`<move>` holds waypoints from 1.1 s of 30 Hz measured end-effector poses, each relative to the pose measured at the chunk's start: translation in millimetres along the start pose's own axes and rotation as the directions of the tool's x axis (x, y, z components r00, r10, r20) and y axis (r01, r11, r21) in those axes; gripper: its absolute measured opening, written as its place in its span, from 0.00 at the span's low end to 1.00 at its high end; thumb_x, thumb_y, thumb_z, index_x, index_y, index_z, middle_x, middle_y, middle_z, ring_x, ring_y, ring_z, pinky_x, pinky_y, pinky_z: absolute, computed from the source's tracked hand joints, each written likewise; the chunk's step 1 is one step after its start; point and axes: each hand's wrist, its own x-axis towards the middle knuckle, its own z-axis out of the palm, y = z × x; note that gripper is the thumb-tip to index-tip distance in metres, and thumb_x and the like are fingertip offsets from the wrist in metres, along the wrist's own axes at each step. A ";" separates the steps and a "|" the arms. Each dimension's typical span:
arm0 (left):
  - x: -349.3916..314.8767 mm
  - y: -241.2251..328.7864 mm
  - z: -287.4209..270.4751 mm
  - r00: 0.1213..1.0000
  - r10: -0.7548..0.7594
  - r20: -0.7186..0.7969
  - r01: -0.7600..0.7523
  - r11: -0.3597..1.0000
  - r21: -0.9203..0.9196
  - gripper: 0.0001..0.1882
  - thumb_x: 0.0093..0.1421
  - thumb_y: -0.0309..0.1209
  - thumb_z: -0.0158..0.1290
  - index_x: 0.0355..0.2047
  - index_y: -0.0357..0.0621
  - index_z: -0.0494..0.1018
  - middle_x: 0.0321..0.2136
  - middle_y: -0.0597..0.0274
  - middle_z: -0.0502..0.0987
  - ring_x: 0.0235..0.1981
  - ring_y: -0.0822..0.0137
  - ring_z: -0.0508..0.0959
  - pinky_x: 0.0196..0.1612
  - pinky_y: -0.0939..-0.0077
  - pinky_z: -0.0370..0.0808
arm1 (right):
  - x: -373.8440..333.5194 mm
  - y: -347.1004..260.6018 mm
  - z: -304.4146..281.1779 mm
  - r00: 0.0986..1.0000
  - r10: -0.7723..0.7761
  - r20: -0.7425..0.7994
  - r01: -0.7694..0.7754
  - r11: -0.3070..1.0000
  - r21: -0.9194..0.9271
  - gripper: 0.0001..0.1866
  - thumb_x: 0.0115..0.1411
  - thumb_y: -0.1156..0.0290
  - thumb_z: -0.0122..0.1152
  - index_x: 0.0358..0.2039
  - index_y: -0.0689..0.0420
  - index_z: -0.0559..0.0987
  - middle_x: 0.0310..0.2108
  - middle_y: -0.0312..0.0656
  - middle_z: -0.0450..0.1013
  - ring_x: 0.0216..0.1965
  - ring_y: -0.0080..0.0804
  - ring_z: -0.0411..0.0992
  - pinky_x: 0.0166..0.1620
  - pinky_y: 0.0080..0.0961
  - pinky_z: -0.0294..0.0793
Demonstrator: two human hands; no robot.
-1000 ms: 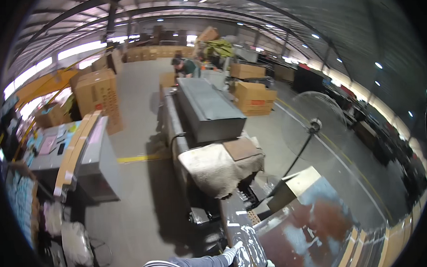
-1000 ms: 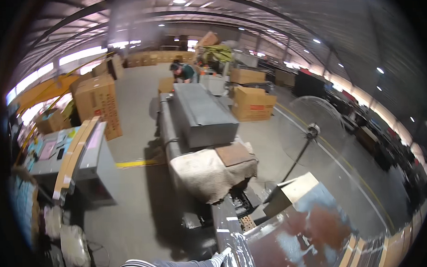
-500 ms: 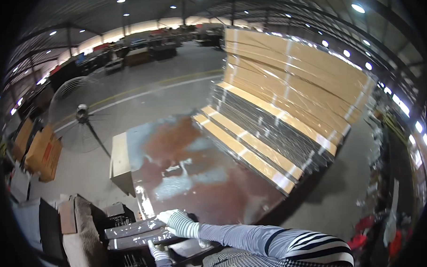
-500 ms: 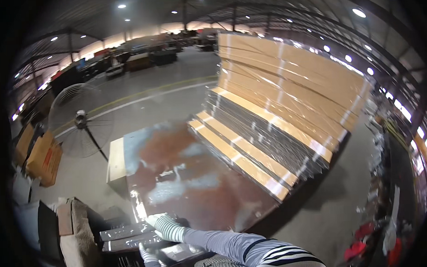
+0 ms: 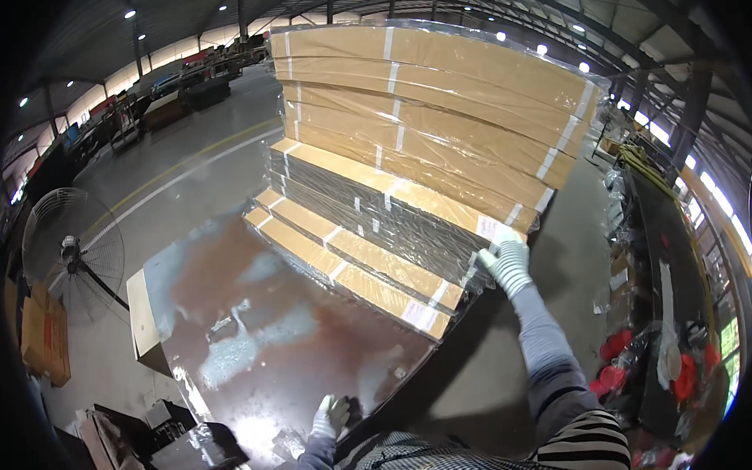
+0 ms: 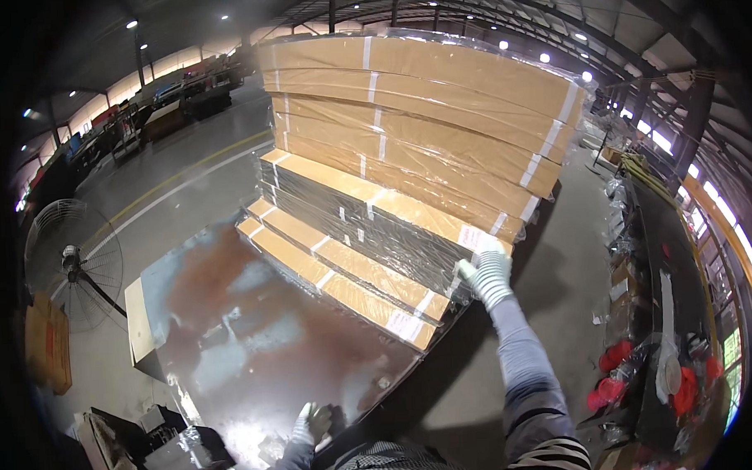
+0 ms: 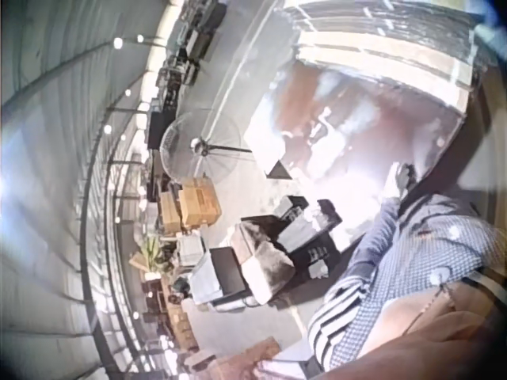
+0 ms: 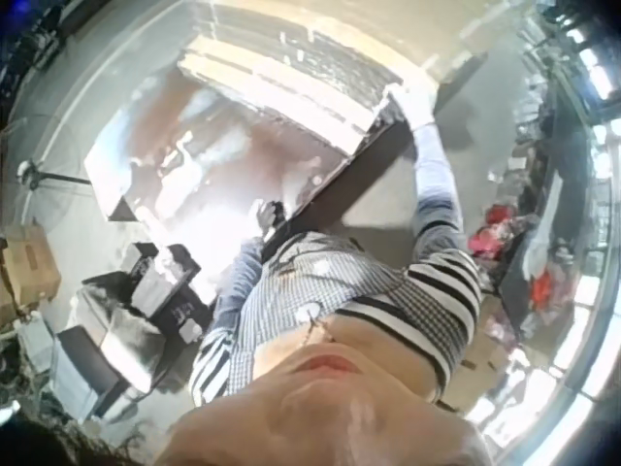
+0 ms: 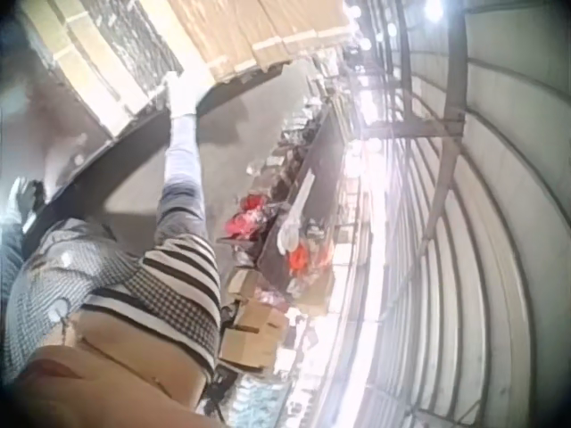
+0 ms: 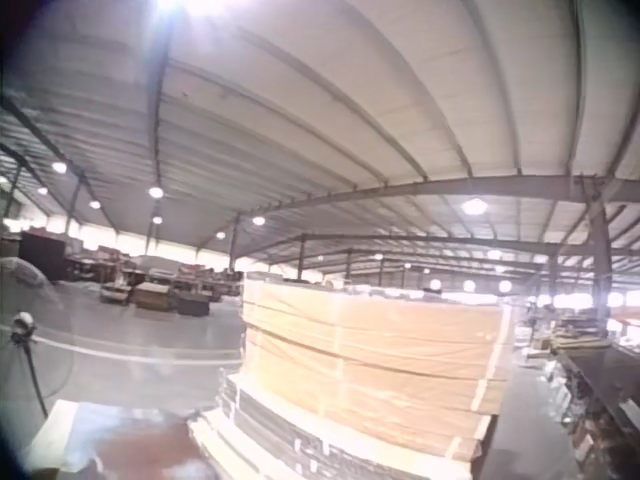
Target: Picking up long cardboard boxes from a workbench and placing them onto a large palletized stack.
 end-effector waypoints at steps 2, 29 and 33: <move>-8.7 17.6 107.0 0.969 -0.231 0.092 0.215 0.964 0.157 0.39 0.63 0.54 0.50 0.67 0.47 0.56 0.66 0.54 0.60 0.68 0.54 0.57 0.69 0.56 0.49 | 28.2 69.8 -1.3 0.992 0.094 0.089 -0.081 0.987 -0.140 0.30 0.48 0.48 0.67 0.43 0.59 0.77 0.41 0.53 0.76 0.46 0.51 0.74 0.48 0.42 0.74; -6.0 12.5 52.4 0.788 0.526 0.319 -0.545 0.838 -0.036 0.52 0.60 0.73 0.27 0.54 0.34 0.72 0.45 0.46 0.79 0.46 0.50 0.78 0.53 0.54 0.74 | -211.2 -81.3 157.2 0.872 -0.457 0.178 0.412 0.879 0.242 0.59 0.26 0.54 0.81 0.62 0.58 0.64 0.51 0.56 0.66 0.49 0.55 0.67 0.51 0.48 0.71; -108.4 -18.9 -48.8 0.903 0.105 0.416 0.094 0.898 -0.430 0.53 0.57 0.76 0.29 0.52 0.35 0.74 0.45 0.41 0.78 0.46 0.46 0.78 0.51 0.50 0.74 | -354.7 -210.3 130.7 0.822 -0.430 0.374 0.436 0.897 0.071 0.49 0.29 0.50 0.76 0.56 0.55 0.72 0.44 0.52 0.66 0.45 0.51 0.68 0.47 0.44 0.72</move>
